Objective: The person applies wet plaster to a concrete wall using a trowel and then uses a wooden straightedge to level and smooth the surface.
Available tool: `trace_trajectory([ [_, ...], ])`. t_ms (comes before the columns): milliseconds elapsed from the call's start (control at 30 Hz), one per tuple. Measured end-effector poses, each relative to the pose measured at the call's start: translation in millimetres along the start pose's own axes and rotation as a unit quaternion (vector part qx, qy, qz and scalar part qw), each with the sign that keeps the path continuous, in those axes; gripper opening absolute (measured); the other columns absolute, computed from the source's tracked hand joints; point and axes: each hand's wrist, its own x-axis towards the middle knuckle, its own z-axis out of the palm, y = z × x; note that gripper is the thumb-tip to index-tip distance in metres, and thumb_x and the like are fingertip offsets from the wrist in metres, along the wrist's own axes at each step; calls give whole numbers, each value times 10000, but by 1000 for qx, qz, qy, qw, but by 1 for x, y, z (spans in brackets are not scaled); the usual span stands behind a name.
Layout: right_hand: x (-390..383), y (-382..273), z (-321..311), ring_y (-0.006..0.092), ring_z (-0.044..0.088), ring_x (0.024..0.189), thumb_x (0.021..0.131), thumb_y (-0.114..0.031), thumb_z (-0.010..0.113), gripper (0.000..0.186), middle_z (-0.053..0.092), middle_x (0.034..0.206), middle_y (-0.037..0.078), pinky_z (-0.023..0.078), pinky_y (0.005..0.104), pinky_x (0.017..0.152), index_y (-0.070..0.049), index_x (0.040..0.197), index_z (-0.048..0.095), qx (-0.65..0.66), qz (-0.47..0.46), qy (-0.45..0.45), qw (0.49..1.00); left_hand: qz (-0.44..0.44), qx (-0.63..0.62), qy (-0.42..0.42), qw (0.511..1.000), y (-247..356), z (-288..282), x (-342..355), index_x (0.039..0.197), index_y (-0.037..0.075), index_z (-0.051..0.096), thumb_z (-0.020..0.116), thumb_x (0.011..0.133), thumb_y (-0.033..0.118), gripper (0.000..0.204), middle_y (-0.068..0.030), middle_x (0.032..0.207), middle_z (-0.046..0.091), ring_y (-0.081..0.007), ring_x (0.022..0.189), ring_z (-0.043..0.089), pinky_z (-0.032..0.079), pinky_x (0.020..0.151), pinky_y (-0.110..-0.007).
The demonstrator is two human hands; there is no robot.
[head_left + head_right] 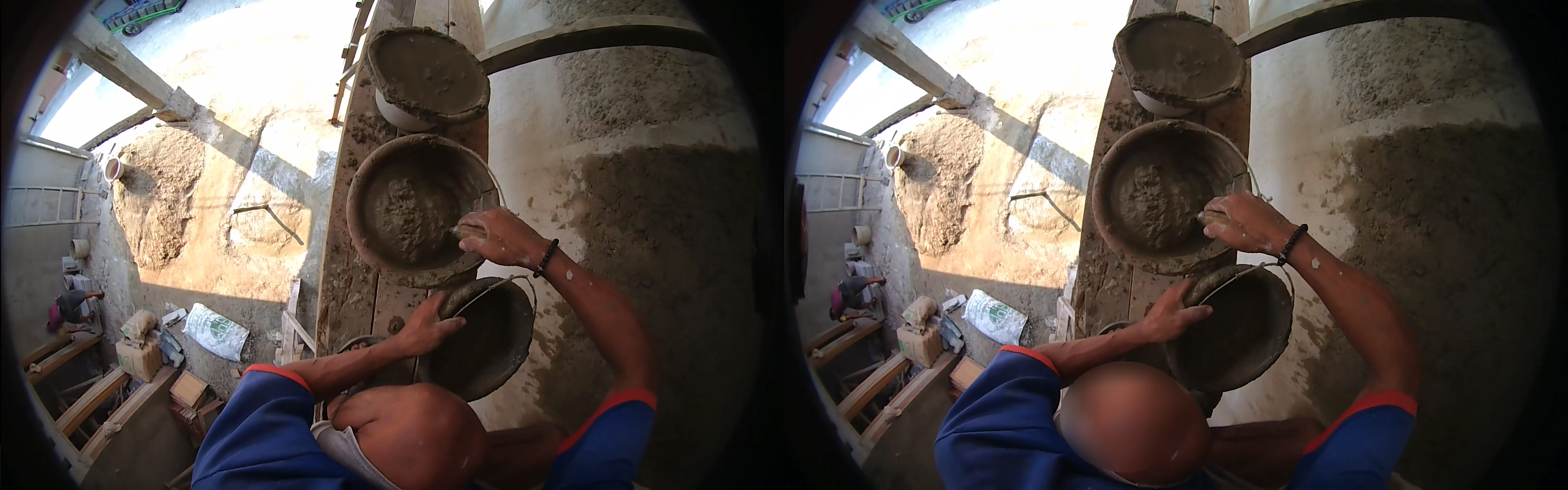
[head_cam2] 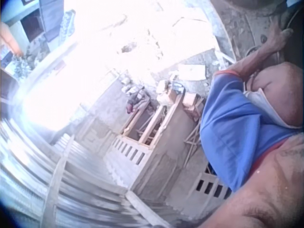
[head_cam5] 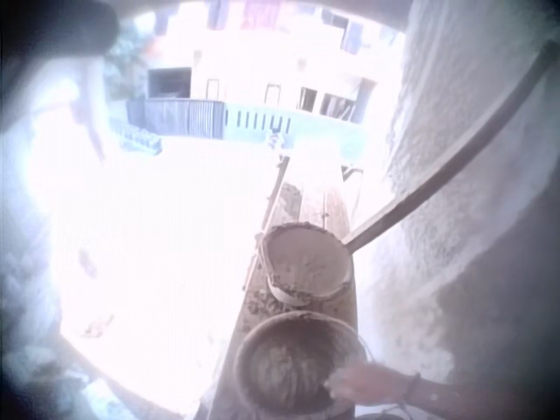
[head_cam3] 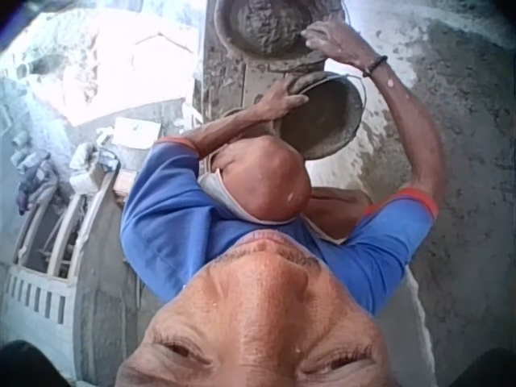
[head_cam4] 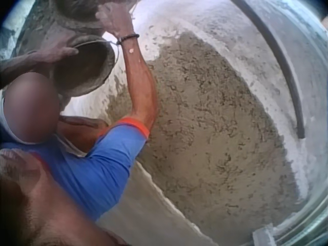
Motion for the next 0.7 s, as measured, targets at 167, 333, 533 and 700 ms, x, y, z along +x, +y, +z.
trace_trajectory([
  [167,-10,-1,2,372,642,1000,787,-315,675,500,669,1042,233,495,399,897,36,1140,628,78,27,10,997,-23,-18,-3,1000,0,-2,-1,1350,-73,407,680,823,305,704,-269,1280,526,-350,1224,498,358,1055,-395],
  [333,-24,11,13,336,662,958,792,-318,676,489,679,1000,226,505,381,868,25,1137,630,109,7,52,993,-20,-43,-20,999,-3,-1,0,1348,-74,410,679,826,317,705,-270,1275,529,-340,1211,508,362,1048,-390],
  [533,-36,8,14,322,667,974,807,-308,680,466,686,1024,211,507,372,886,8,1146,634,153,34,61,986,-30,-40,-19,999,17,-4,-6,1346,-65,416,684,834,334,702,-248,1281,539,-319,1226,500,353,1058,-394],
  [700,-56,9,15,306,676,960,812,-295,691,453,688,1017,211,516,361,866,8,1144,636,177,21,98,979,-10,-78,-21,997,9,0,-5,1357,-83,396,689,838,378,755,-244,1322,518,-315,1246,485,348,1065,-401],
])
